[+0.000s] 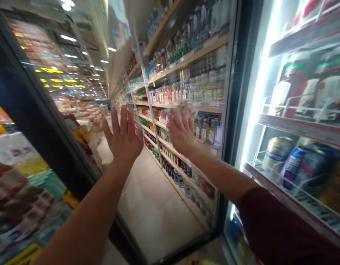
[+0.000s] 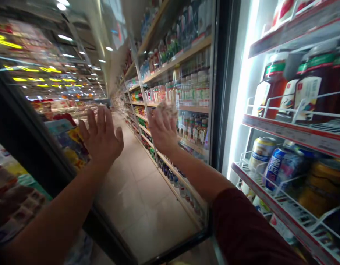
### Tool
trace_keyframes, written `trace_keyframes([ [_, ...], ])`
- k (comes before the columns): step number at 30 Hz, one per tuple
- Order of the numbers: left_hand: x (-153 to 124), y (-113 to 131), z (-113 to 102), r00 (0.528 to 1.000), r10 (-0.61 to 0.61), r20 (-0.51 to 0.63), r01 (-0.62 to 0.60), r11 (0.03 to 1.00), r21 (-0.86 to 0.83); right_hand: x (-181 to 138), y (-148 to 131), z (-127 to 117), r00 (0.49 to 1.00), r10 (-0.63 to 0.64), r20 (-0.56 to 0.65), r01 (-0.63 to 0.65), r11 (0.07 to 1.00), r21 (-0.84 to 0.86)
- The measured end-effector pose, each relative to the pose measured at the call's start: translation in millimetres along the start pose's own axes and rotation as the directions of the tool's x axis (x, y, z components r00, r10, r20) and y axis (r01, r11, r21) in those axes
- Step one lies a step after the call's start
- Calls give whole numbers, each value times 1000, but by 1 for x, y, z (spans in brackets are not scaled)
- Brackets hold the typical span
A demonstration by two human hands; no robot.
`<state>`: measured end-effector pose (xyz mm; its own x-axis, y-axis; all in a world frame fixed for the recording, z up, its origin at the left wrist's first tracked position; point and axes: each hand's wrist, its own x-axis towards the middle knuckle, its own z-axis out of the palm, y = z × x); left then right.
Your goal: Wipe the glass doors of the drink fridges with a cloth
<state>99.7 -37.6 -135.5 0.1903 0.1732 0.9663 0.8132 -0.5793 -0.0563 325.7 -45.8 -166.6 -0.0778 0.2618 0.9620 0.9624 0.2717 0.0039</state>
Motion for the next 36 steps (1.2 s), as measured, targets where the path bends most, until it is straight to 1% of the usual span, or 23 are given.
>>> trace_keyframes([
  [2, 1, 0, -1, 999, -8, 31, 9, 1000, -13, -12, -7, 0, 963, -232, 139, 229, 973, 40],
  [3, 1, 0, -1, 999, -16, 44, 17, 1000, -22, -11, -6, -2, 947, -278, 158, 274, 960, 50],
  [4, 1, 0, -1, 998, -25, 50, 26, 999, -25, -6, -1, -5, 955, -264, 139, 260, 965, 45],
  [6, 1, 0, 0, 998, -31, 48, 32, 999, -21, 13, 12, -10, 995, -95, 11, 95, 995, 22],
  [7, 1, 0, 0, 999, -28, 45, 29, 999, -18, 24, 16, -12, 998, 8, -70, -7, 1000, 25],
  [9, 1, -1, 2, 999, -16, 37, 16, 1000, -11, 39, 16, -10, 971, 151, -183, -144, 988, 54],
  [11, 1, -2, 4, 999, -3, 35, 4, 1000, -13, 39, 4, -5, 972, 157, -176, -148, 987, 65],
  [13, 0, -4, 5, 999, 7, 37, -6, 1000, -16, 28, -13, 0, 999, -6, -51, 9, 998, 57],
  [14, 0, -6, 6, 999, 8, 36, -8, 1000, -21, 21, -20, 2, 991, -130, 30, 128, 990, 63],
  [16, 0, -8, 7, 1000, 11, 30, -10, 999, -31, 13, -22, 1, 934, -330, 137, 320, 943, 90],
  [17, 0, -9, 8, 1000, 13, 23, -12, 999, -31, 13, -18, 0, 923, -358, 139, 348, 933, 89],
  [18, 0, -9, 9, 1000, 16, 13, -16, 1000, -24, 15, -12, -1, 940, -326, 104, 320, 945, 72],
  [20, 0, -11, 12, 1000, 29, -8, -29, 1000, 3, 26, 0, 0, 991, -129, -48, 130, 991, 24],
  [22, 0, -13, 16, 999, 44, -26, -43, 999, 26, 33, 3, 5, 979, 70, -190, -70, 998, 4],
  [24, 0, -16, 19, 998, 52, -39, -51, 998, 27, 28, -8, 16, 959, 142, -244, -148, 989, -9],
  [25, 1, -17, 20, 998, 54, -43, -53, 998, 27, 22, -17, 21, 967, 105, -232, -114, 993, -23],
  [27, 1, -19, 22, 997, 59, -45, -57, 998, 34, 5, -33, 30, 986, -95, -134, 90, 995, -43],
  [29, 1, -21, 23, 997, 66, -42, -64, 997, 43, -6, -38, 31, 950, -313, 1, 313, 949, -23],
  [30, 1, -21, 24, 996, 71, -44, -69, 997, 46, -7, -35, 29, 932, -360, 43, 361, 933, -9],
  [31, 1, -22, 25, 996, 77, -51, -75, 996, 49, -4, -31, 25, 935, -349, 57, 350, 937, -1],
  [32, 0, -22, 25, 995, 83, -58, -80, 995, 53, 2, -25, 21, 956, -289, 40, 290, 957, -2],
  [34, 0, -23, 27, 993, 93, -69, -89, 994, 65, 15, -17, 15, 993, -105, -50, 104, 995, -5],
  [36, 0, -23, 28, 993, 96, -72, -90, 993, 77, 23, -21, 15, 992, 32, -125, -32, 999, -2],
])
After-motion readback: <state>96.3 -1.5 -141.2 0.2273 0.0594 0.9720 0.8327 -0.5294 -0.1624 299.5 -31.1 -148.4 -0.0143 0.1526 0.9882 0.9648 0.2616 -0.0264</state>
